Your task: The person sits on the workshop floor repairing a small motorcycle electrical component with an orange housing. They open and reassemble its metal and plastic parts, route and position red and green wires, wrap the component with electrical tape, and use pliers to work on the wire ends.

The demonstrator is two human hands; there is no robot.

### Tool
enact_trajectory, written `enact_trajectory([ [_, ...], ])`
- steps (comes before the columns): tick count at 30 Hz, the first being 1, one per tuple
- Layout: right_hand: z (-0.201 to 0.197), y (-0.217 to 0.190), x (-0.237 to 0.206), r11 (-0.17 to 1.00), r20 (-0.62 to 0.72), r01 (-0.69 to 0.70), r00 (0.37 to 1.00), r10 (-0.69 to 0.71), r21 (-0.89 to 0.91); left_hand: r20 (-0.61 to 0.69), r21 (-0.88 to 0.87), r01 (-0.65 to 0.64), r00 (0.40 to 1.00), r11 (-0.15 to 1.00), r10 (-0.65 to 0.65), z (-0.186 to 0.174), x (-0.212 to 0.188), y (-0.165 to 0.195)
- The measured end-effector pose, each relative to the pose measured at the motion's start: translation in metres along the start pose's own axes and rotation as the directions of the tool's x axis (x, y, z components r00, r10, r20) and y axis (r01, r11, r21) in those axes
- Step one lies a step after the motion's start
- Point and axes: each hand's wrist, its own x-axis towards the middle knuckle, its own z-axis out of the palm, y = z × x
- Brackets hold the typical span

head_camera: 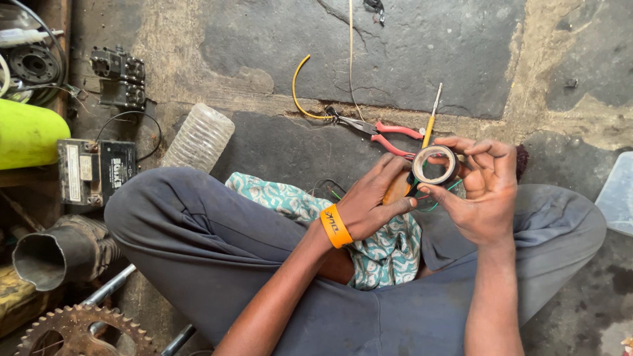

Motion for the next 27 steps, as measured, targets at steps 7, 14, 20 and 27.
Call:
enact_trajectory([
  [7, -0.001, 0.001, 0.003, 0.999, -0.012, -0.021, 1.0, 0.021, -0.034, 0.056, -0.04, 0.023, 0.998, 0.999, -0.021, -0.001, 0.001, 0.005],
  [14, -0.005, 0.005, 0.003, 1.0, -0.007, -0.022, 1.0, 0.022, -0.021, 0.102, -0.108, 0.065, 0.993, 0.992, -0.054, -0.001, 0.002, 0.009],
  [20, -0.006, 0.009, 0.005, 0.998, 0.016, -0.052, 0.999, 0.052, 0.028, 0.131, -0.278, 0.21, 0.975, 0.937, -0.18, 0.002, 0.002, 0.01],
  [27, -0.005, 0.007, 0.006, 0.992, 0.045, -0.122, 0.991, 0.122, -0.009, 0.201, -0.399, 0.365, 0.93, 0.841, -0.308, 0.009, 0.001, 0.002],
])
